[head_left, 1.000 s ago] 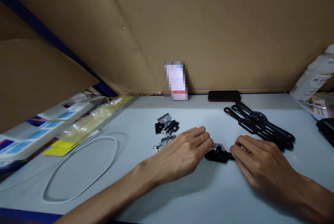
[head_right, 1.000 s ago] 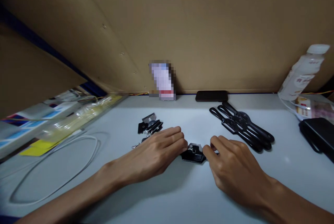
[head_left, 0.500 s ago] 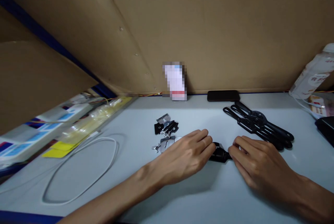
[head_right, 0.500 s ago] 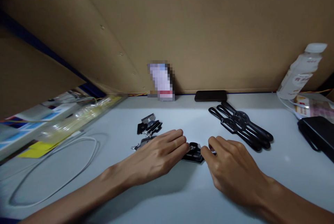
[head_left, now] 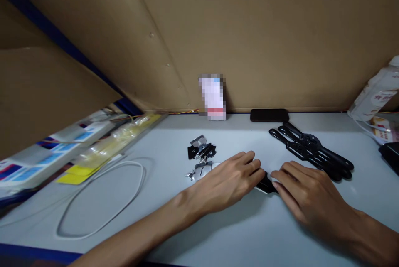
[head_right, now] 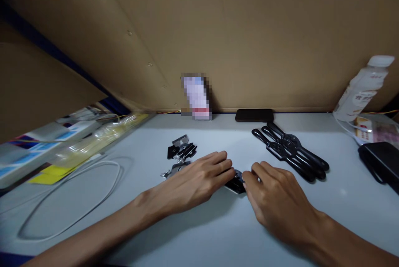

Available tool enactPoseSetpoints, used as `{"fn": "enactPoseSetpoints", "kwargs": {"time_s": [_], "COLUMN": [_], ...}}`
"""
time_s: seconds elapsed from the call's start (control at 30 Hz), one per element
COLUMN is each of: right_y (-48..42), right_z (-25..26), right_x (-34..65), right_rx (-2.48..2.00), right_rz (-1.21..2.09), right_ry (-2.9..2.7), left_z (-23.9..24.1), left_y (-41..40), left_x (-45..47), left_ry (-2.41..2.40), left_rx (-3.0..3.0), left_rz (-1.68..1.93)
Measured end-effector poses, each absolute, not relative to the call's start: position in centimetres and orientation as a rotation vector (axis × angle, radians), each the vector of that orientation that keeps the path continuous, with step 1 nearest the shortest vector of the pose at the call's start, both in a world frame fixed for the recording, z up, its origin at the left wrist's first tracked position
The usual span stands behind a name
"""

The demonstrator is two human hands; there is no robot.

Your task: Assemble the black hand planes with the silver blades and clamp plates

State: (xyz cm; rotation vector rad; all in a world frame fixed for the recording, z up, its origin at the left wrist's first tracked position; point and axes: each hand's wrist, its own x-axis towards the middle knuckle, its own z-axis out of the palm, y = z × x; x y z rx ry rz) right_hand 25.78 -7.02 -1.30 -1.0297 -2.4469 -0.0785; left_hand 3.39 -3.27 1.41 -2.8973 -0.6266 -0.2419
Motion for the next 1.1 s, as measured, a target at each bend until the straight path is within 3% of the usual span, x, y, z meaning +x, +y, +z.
{"fn": "enactPoseSetpoints", "kwargs": {"time_s": [0.23,0.63,1.1], "right_y": [-6.3,-4.9,-6.0], "right_z": [-1.1,-1.5,-1.2], "right_x": [24.6,24.6,25.1], "right_rx": [-1.067,-1.134,-1.050], "right_rz": [-0.030,0.360,0.225], "right_ry": [-2.366,-2.274,-2.364], "left_z": [1.3,1.2,-1.6], "left_y": [-3.3,-2.1,-4.2], "left_x": [3.8,2.6,3.7], "left_ry": [-0.647,-0.834,-1.111], "left_rx": [-2.897,-3.070,-3.196], "left_rz": [-0.267,-0.321,-0.657]}}
